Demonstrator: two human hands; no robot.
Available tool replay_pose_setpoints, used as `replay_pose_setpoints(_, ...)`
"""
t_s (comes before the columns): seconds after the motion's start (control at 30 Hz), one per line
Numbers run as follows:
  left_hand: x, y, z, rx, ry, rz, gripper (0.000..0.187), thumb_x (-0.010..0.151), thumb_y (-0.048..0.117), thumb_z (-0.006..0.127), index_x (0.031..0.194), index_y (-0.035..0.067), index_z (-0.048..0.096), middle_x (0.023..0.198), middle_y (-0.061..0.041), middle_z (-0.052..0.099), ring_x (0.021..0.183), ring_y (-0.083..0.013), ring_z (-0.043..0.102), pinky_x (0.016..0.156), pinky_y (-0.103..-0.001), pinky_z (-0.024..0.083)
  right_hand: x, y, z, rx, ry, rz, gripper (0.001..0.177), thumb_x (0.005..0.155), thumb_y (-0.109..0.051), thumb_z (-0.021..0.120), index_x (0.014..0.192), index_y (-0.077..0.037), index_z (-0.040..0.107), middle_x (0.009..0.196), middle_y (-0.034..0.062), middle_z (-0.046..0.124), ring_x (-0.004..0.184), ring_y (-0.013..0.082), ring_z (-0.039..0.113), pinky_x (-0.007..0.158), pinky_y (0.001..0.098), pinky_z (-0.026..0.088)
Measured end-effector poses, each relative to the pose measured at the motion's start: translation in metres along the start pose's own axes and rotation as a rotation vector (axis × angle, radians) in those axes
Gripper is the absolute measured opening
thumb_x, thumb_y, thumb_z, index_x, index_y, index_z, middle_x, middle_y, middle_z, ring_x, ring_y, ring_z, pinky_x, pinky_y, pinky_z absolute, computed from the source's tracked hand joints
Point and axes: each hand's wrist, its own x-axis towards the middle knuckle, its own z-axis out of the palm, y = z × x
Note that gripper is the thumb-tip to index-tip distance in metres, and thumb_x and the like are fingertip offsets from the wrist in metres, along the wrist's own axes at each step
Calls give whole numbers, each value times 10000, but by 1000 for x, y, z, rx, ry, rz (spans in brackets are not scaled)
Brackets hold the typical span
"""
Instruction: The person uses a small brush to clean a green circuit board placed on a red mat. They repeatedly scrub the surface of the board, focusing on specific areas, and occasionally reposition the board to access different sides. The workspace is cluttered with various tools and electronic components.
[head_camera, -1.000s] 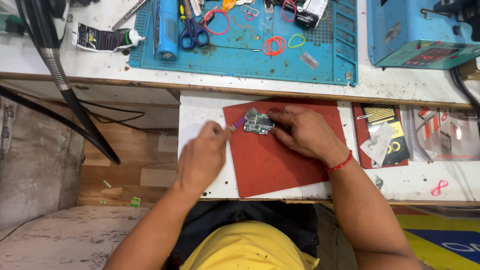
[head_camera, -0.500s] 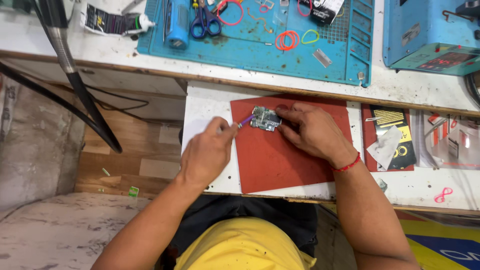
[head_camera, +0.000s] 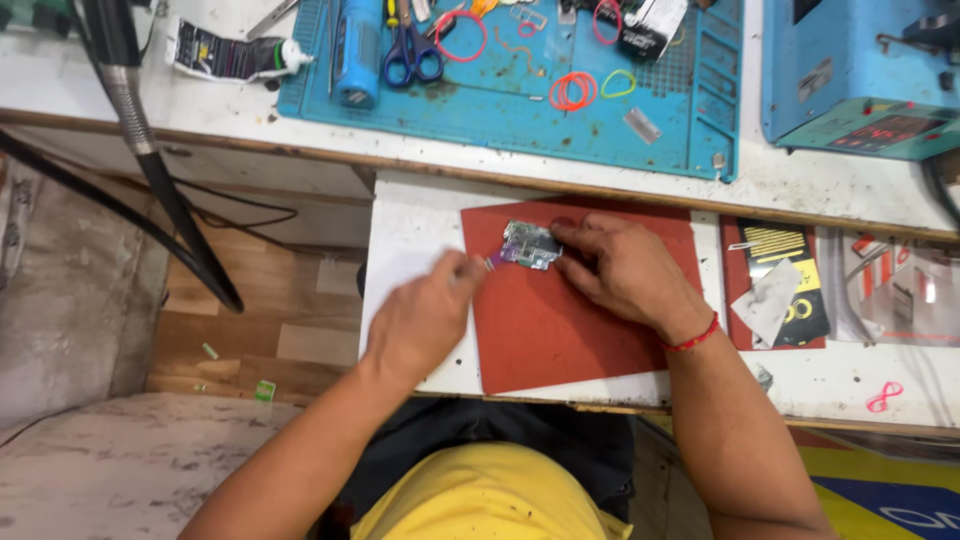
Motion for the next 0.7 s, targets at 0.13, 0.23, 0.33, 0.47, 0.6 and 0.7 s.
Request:
replay_pose_setpoints(0.13, -1, 2, 0, -8, 0, -26, 263, 918, 51, 601, 1144, 99, 726, 985, -90, 644, 655, -327, 704, 558, -453, 564, 0, 1, 0, -17, -16, 6, 384, 854, -181, 758, 1221, -68, 738, 888, 122, 667, 751, 316, 658, 659, 431, 527)
replay_pose_setpoints(0.23, -3, 4, 0, -3, 11, 21, 258, 919, 50, 595, 1153, 62, 703, 1002, -105, 635, 676, -329, 707, 564, -453, 566, 1, -1, -1, -23, 5, 5, 386, 851, -175, 757, 1222, -66, 737, 897, 114, 673, 765, 311, 663, 661, 425, 528)
replay_pose_setpoints(0.33, -9, 7, -1, -58, -16, 26, 272, 912, 37, 580, 1159, 50, 692, 1032, -100, 645, 678, -330, 705, 564, -458, 563, 0, -1, -1, -13, -17, 28, 390, 856, -186, 761, 1227, -68, 735, 882, 114, 668, 752, 307, 659, 658, 427, 525)
replay_pose_setpoints(0.47, -1, 3, -9, -54, -58, -95, 232, 961, 83, 586, 1151, 104, 718, 995, -101, 645, 656, -352, 689, 568, -470, 556, 1, -4, -1, -7, -24, 51, 398, 852, -186, 761, 1231, -66, 732, 873, 114, 663, 743, 310, 656, 647, 431, 522)
replay_pose_setpoints(0.6, -14, 15, 0, -67, -26, -7, 215, 968, 97, 615, 1161, 86, 710, 993, -99, 635, 676, -334, 699, 585, -476, 556, 0, 2, -2, -8, 8, -66, 403, 859, -166, 754, 1239, -38, 722, 923, 139, 656, 760, 332, 644, 660, 432, 522)
replay_pose_setpoints(0.7, -5, 1, -5, -71, 0, -60, 238, 944, 76, 637, 1163, 83, 727, 1015, -94, 646, 648, -346, 686, 560, -463, 551, -2, 2, -1, -17, -10, -10, 402, 859, -160, 751, 1243, -45, 724, 886, 129, 652, 762, 328, 649, 663, 438, 521)
